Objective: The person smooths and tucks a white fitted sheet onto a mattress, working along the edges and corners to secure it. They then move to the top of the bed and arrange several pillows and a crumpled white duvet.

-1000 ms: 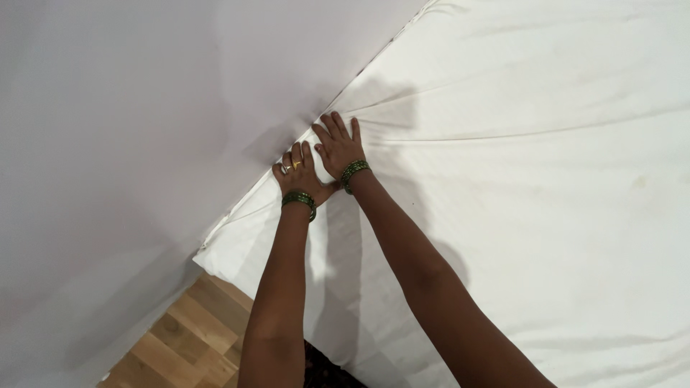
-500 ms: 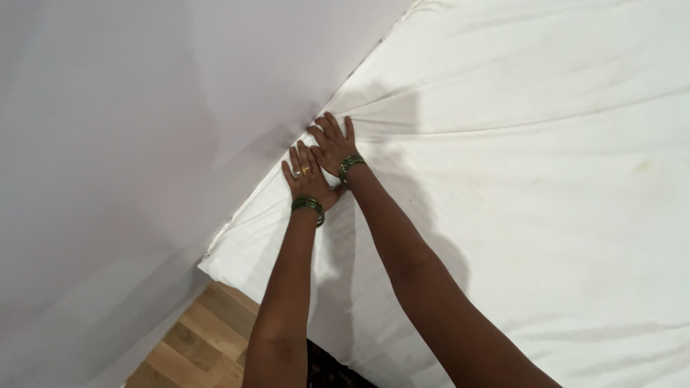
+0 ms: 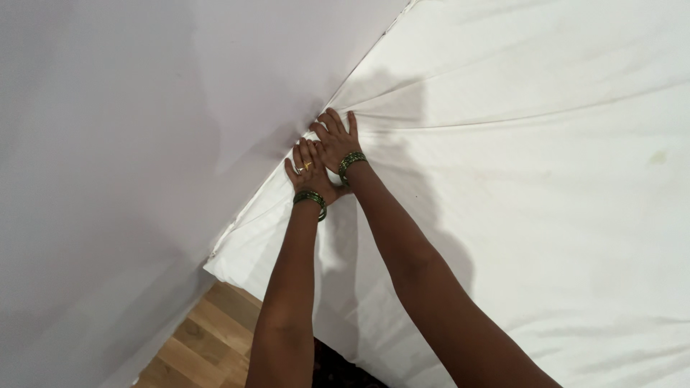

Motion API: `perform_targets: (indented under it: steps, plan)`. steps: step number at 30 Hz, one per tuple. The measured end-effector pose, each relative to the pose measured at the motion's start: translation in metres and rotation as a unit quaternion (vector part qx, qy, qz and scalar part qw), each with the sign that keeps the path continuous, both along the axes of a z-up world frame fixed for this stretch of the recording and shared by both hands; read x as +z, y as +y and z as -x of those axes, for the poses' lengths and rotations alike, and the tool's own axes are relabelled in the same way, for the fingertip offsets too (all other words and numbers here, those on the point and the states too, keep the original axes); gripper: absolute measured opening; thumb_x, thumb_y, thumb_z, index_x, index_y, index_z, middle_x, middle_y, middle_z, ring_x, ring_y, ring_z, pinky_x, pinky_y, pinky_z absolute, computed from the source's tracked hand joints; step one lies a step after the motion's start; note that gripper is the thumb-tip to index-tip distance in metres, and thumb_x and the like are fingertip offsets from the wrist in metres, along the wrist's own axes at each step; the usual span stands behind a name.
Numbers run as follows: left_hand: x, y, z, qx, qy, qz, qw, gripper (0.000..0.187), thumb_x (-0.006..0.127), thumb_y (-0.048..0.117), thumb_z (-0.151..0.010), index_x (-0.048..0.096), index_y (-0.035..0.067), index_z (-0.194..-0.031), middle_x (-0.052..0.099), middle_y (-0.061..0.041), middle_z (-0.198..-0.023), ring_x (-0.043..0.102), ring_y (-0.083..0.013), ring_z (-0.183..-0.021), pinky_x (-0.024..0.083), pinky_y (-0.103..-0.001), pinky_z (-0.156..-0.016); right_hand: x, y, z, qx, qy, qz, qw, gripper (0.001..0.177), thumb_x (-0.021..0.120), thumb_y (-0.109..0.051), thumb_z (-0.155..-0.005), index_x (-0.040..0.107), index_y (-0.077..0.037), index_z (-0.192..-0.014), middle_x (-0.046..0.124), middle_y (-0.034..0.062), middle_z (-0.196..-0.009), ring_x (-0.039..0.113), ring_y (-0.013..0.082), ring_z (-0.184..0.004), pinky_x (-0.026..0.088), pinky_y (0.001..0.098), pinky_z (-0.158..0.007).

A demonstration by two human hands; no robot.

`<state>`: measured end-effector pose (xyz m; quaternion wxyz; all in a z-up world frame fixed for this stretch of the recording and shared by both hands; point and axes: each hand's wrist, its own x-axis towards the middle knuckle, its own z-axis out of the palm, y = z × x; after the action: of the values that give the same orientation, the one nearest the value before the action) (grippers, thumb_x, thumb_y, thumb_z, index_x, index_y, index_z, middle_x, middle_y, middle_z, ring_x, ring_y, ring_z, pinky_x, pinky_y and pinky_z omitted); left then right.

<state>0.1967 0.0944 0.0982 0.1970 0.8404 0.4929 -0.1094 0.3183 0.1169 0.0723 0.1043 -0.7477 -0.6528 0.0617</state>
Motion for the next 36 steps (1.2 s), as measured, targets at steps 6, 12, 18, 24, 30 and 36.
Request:
perform_targets:
  steps: [6,12,18,24,30,36]
  plan:
    - [-0.006,0.000,-0.001,-0.001,-0.006,0.001,1.000,0.164,0.066,0.097,-0.055,-0.014,0.001,-0.161,-0.017,-0.019,-0.170,-0.023,-0.0363,-0.155,-0.012,-0.060,-0.120,-0.009,-0.005,-0.007,0.024,0.011,-0.016,1.000,0.046,0.053,-0.031,-0.099,0.050,-0.022,-0.144,0.038,0.0044,-0.158,0.017,0.0241,-0.157,0.004,0.0622,-0.124]
    - [-0.002,0.003,0.004,0.002,-0.036,-0.004,0.999,0.162,0.080,0.083,-0.053,-0.012,0.007,-0.163,-0.015,-0.019,-0.170,-0.019,-0.0325,-0.156,-0.010,-0.057,-0.121,-0.016,-0.051,-0.004,0.003,-0.004,-0.103,0.995,0.064,0.053,-0.028,-0.100,0.035,-0.016,-0.161,0.023,0.0105,-0.170,0.017,0.0296,-0.158,0.011,0.0554,-0.127]
    - [0.010,-0.005,0.006,0.016,-0.052,0.019,0.998,0.156,0.082,0.078,-0.058,-0.010,0.006,-0.162,-0.014,-0.020,-0.170,-0.017,-0.0334,-0.157,-0.008,-0.057,-0.123,-0.016,-0.061,-0.020,-0.009,0.020,-0.113,0.993,0.057,0.050,-0.028,-0.105,0.036,-0.018,-0.159,0.026,0.0085,-0.170,0.021,0.0279,-0.158,0.012,0.0535,-0.128]
    - [-0.003,-0.007,0.007,0.014,-0.108,-0.073,0.991,0.130,0.080,0.061,-0.073,0.006,0.002,-0.162,0.002,-0.023,-0.170,-0.002,-0.0387,-0.157,-0.003,-0.058,-0.123,0.006,-0.035,-0.041,0.007,0.019,-0.110,0.994,0.053,0.049,-0.028,-0.104,0.042,-0.021,-0.156,0.031,0.0053,-0.167,0.023,0.0277,-0.156,0.011,0.0607,-0.124]
    - [-0.028,0.034,-0.041,-0.099,-0.164,-0.215,0.958,0.105,0.071,0.050,-0.086,0.016,0.005,-0.163,0.015,-0.013,-0.171,0.010,-0.0314,-0.157,0.007,-0.053,-0.125,0.017,-0.008,-0.063,0.028,0.001,-0.076,0.997,0.049,0.048,-0.023,-0.100,0.050,-0.025,-0.149,0.041,0.0025,-0.160,0.029,0.0259,-0.153,0.010,0.0639,-0.122]
    - [-0.008,0.030,-0.045,-0.065,-0.094,-0.146,0.983,0.115,0.072,0.060,-0.079,0.014,0.005,-0.162,0.014,-0.015,-0.170,0.008,-0.0272,-0.157,0.007,-0.050,-0.125,0.013,-0.002,-0.059,0.009,0.011,-0.101,0.995,0.038,0.046,-0.025,-0.103,0.056,-0.024,-0.140,0.048,0.0009,-0.155,0.032,0.0239,-0.152,0.011,0.0625,-0.122]
